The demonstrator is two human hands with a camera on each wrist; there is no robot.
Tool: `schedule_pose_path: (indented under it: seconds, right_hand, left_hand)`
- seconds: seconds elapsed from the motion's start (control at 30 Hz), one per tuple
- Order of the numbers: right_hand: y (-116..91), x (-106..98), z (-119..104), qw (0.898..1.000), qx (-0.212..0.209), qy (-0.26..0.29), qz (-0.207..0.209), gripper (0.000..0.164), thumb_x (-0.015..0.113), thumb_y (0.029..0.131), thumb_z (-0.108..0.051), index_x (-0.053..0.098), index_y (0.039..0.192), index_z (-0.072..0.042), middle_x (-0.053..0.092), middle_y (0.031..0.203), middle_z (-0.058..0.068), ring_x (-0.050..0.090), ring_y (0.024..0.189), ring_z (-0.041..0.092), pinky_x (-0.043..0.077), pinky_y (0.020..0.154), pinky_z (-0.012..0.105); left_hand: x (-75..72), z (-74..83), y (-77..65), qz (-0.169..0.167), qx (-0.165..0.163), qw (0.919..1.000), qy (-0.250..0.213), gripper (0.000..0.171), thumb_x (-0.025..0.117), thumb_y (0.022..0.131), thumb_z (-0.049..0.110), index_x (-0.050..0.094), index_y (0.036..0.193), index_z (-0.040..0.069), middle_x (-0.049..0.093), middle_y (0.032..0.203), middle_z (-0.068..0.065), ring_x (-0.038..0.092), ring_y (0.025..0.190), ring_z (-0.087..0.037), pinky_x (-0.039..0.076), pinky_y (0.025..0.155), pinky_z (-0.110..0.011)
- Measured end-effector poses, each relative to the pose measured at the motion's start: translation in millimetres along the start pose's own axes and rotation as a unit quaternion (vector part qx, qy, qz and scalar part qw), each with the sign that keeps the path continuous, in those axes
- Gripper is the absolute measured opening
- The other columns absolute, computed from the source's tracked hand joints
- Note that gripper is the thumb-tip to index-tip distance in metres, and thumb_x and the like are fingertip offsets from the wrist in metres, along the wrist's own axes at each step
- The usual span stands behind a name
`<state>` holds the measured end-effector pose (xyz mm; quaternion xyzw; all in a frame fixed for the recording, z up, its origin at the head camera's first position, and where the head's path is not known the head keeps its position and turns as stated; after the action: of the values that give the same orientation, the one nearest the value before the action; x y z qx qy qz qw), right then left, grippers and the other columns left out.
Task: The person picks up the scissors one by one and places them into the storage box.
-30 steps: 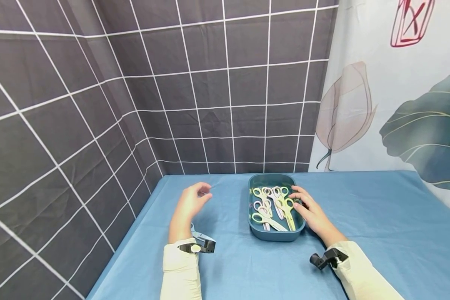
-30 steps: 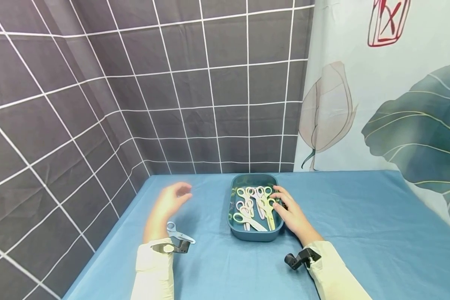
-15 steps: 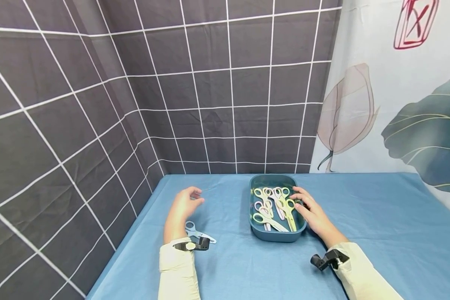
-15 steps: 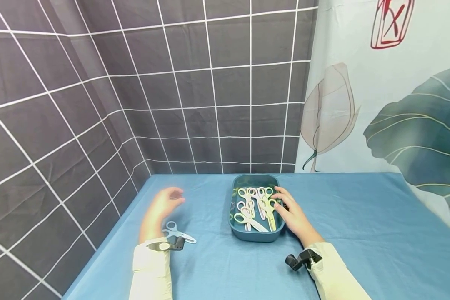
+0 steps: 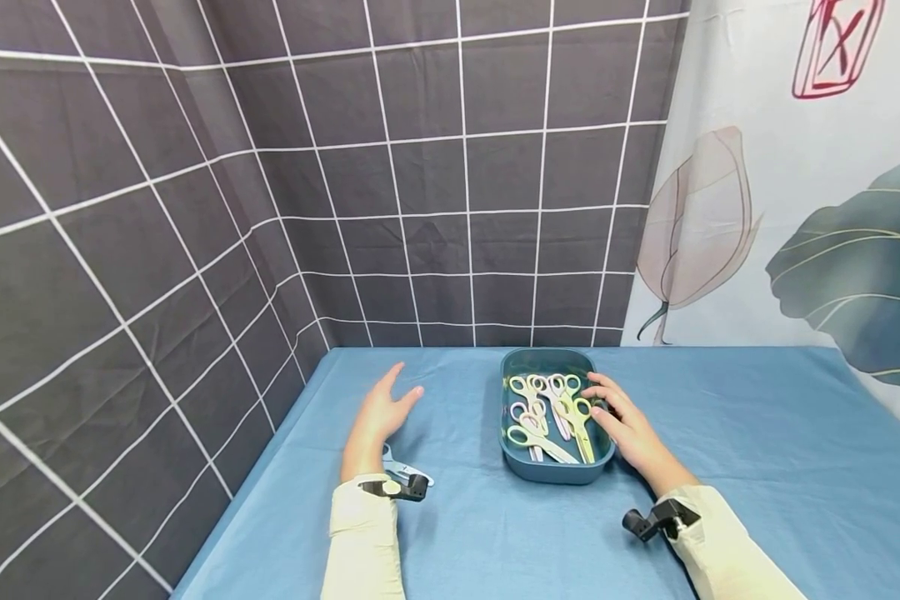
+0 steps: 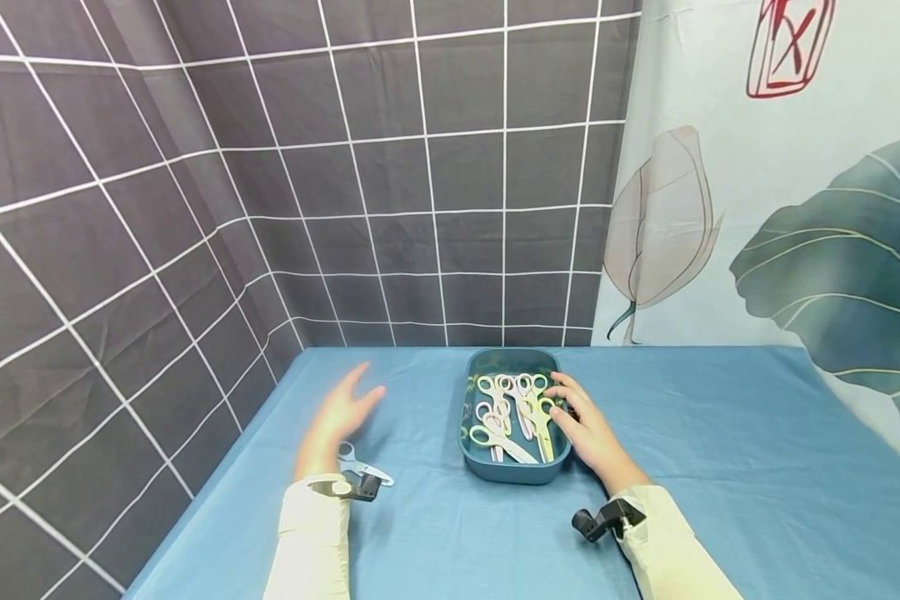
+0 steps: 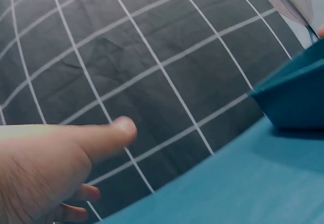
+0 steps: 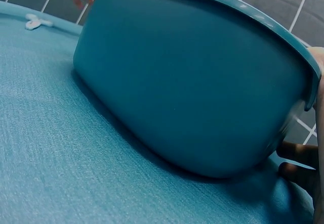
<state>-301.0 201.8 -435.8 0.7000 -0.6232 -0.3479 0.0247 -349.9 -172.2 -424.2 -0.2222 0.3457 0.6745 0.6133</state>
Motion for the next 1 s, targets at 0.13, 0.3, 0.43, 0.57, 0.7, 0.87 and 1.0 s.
schedule_pose_path:
  seconds: [0.13,0.3,0.43,0.57,0.7,0.87,1.0]
  right_hand:
    - [-1,-1,0,1.000,-0.015,-0.003,0.003,0.024,0.048,0.090,0.003,0.053,0.114,0.001,0.030,0.141,0.024,0.023,0.129,0.045,0.020,0.096,0.013]
    - [-1,-2,1,1.000,-0.012,-0.009,0.003,0.024,0.048,0.090,0.003,0.053,0.114,0.001,0.030,0.141,0.024,0.023,0.129,0.045,0.020,0.096,0.014]
    - [-2,-2,0,1.000,0.000,-0.024,-0.001,0.024,0.047,0.091,0.002,0.054,0.113,-0.002,0.030,0.142,0.022,0.024,0.129,0.044,0.025,0.099,0.031]
    - [-2,2,1,0.999,0.004,-0.033,-0.008,0.023,0.047,0.092,0.000,0.054,0.113,-0.004,0.029,0.142,0.022,0.025,0.128,0.045,0.027,0.094,0.056]
    - [-3,12,17,0.999,0.000,-0.042,-0.017,0.023,0.048,0.093,-0.006,0.054,0.115,-0.006,0.027,0.144,0.019,0.025,0.129,0.044,0.025,0.093,0.062]
    - [0,23,31,0.997,0.006,-0.071,-0.021,0.024,0.047,0.095,-0.014,0.054,0.118,-0.011,0.025,0.148,0.008,0.025,0.131,0.037,0.026,0.096,0.060]
    - [4,27,28,0.997,0.003,-0.074,-0.025,0.025,0.046,0.096,-0.016,0.054,0.119,-0.011,0.023,0.148,0.008,0.022,0.132,0.036,0.023,0.097,0.060]
  left_hand:
    - [12.6,-6.1,2.4,-0.014,-0.011,0.9998,0.000,0.074,0.053,0.086,0.052,0.024,0.146,0.020,0.029,0.146,-0.014,0.024,0.133,-0.035,0.019,0.106,-0.048]
    - [22.7,-10.7,1.1,-0.043,-0.039,0.9982,0.012,0.080,0.047,0.083,0.063,0.018,0.147,0.026,0.021,0.147,-0.020,0.013,0.133,-0.043,0.013,0.105,-0.056]
    - [25.6,-11.7,1.0,-0.051,-0.049,0.9974,0.013,0.080,0.045,0.082,0.066,0.017,0.147,0.028,0.019,0.148,-0.018,0.010,0.134,-0.042,0.011,0.105,-0.056]
    - [26.2,-9.1,0.9,-0.045,-0.044,0.9979,0.009,0.079,0.044,0.082,0.066,0.019,0.147,0.028,0.019,0.148,-0.019,0.009,0.134,-0.043,0.010,0.104,-0.057]
    - [30.6,-3.9,1.0,-0.046,-0.034,0.9981,0.021,0.076,0.040,0.083,0.067,0.019,0.147,0.030,0.017,0.149,-0.019,0.007,0.135,-0.043,0.010,0.104,-0.058]
    - [40.5,5.7,3.7,-0.052,-0.019,0.9978,0.037,0.073,0.036,0.084,0.068,0.021,0.146,0.032,0.018,0.149,-0.017,0.006,0.135,-0.042,0.010,0.103,-0.060]
    - [47.8,18.5,5.6,-0.057,-0.004,0.9976,0.040,0.069,0.035,0.086,0.066,0.023,0.145,0.032,0.019,0.149,-0.017,0.007,0.135,-0.041,0.010,0.103,-0.061]
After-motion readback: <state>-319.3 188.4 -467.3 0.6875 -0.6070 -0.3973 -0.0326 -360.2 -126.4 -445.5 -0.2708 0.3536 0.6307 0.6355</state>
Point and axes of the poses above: each hand's wrist, its own y-axis towards the middle knuckle, its own x-axis out of the palm, z = x × y, the point moved 7 cm from there along y, towards the middle knuckle
